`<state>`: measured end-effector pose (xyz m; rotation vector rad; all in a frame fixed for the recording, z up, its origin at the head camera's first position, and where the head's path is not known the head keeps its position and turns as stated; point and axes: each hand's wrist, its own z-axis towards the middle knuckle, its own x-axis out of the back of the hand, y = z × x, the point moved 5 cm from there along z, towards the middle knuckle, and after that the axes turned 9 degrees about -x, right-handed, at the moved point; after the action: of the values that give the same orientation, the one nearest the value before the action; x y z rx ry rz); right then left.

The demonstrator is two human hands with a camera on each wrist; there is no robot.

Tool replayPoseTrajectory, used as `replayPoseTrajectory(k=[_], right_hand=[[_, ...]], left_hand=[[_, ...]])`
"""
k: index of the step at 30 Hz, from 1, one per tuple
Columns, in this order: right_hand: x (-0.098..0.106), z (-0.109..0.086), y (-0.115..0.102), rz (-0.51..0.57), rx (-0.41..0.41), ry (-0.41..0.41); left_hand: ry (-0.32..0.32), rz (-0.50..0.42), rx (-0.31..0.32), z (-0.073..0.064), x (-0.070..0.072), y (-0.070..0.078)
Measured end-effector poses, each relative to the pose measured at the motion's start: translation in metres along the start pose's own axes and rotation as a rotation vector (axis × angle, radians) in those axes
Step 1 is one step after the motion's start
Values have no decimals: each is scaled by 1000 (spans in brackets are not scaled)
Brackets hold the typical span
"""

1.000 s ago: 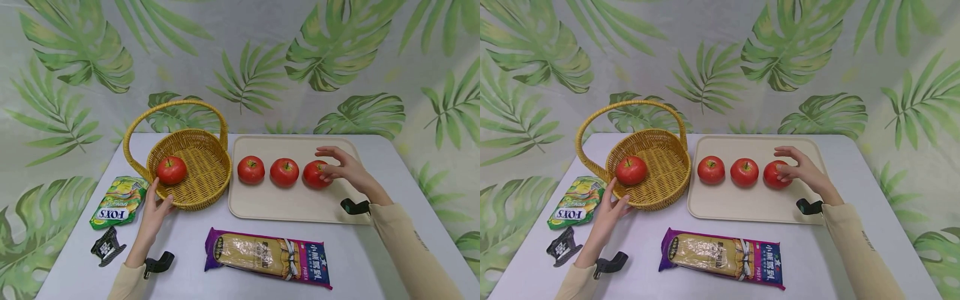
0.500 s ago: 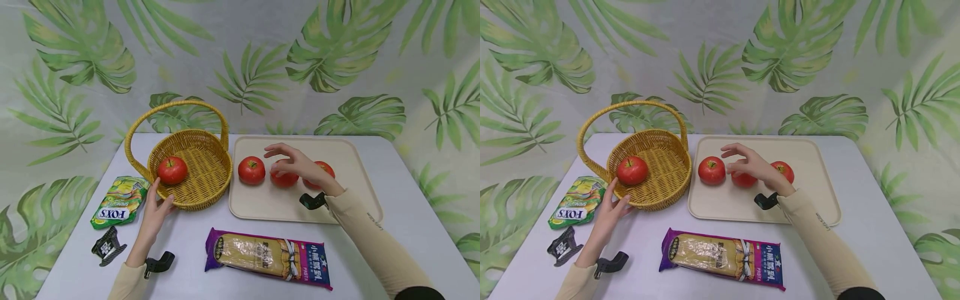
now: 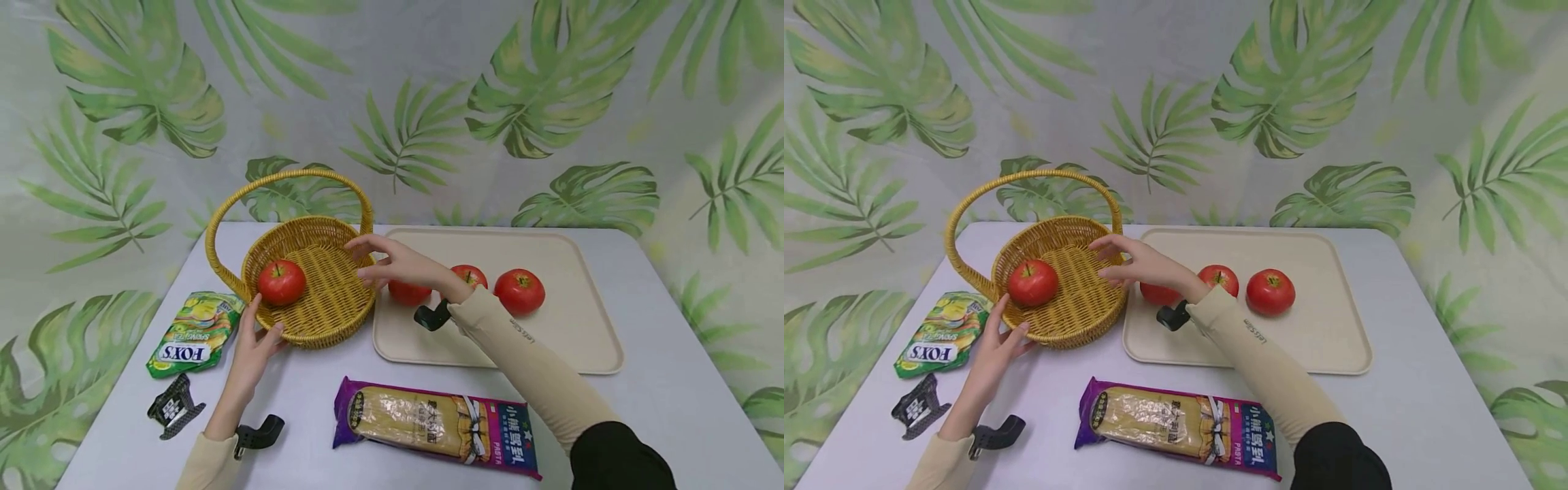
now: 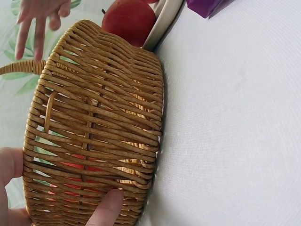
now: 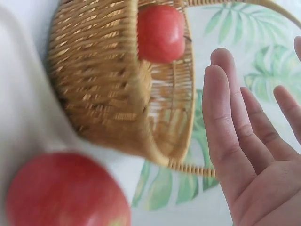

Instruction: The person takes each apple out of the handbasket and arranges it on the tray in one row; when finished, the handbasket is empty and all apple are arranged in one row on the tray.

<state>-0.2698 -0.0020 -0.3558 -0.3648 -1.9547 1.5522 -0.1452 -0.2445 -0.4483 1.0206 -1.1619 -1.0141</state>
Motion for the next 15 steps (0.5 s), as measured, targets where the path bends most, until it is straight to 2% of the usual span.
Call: replayPoseTrajectory(k=[15], right_hand=[[-39,69,-7,85,-106,-52]], left_hand=[[-3,-4,-1,0,0,-1]])
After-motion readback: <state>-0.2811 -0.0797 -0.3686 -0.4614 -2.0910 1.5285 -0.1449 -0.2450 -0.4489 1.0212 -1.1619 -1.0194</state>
